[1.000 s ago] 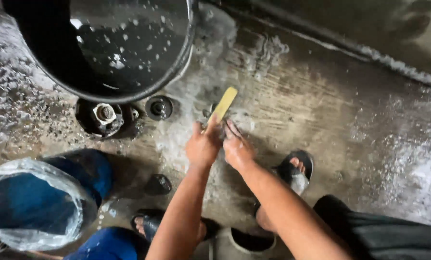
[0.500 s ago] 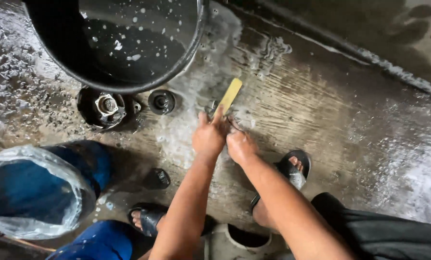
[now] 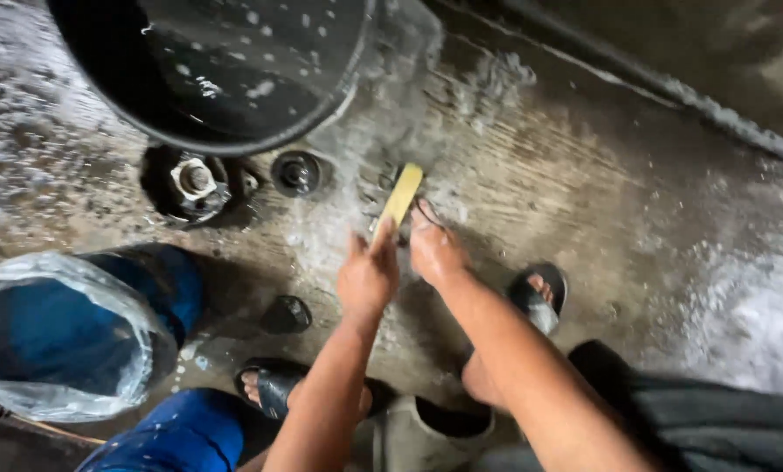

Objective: The person scrubs several metal mechanical parts with a brush and water, rinsing them in a bucket and placing them on the floor. The person handles a cylindrical part and a star-shaped impeller, scrubbing each thoroughly.

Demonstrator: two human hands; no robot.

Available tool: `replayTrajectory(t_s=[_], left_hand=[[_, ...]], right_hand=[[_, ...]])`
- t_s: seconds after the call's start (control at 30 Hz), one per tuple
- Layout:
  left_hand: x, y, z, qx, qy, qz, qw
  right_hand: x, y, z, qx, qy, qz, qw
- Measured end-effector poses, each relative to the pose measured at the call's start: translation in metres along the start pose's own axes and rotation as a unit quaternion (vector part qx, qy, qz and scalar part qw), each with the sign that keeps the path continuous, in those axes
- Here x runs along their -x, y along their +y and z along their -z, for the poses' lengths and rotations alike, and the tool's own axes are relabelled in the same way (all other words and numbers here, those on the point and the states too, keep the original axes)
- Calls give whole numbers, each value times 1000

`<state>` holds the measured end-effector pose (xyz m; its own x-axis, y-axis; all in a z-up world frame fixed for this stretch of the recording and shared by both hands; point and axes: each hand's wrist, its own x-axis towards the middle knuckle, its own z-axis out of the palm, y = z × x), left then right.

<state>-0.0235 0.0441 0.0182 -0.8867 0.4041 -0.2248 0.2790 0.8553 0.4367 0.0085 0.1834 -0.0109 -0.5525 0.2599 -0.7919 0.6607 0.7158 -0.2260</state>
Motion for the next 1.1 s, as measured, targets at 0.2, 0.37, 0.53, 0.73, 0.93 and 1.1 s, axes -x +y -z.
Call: replayTrajectory(t_s=[0.2,0.37,0.53,0.73,0.93,1.1], left_hand=[[25,-40,15,-117,72,-81,987],[15,-36,38,-110,31,-59,992],[44,-43,38,-110,-38,5,993],[17,-10,46,-137,5,-40,990],[45,-31,51,-135,-61,-33,988],[27,12,96,-102,-208,90,969]], right_hand=[[0,11,-11,261,4,96,960],[-60,21,-67,7,-12,-17,1000],[-40,19,-33,8,-14,1,1000],[-20,12,0,374,31,190,907],[-34,16,-24,-49,-39,14,998],[-25,10,-14,228,43,142,962]])
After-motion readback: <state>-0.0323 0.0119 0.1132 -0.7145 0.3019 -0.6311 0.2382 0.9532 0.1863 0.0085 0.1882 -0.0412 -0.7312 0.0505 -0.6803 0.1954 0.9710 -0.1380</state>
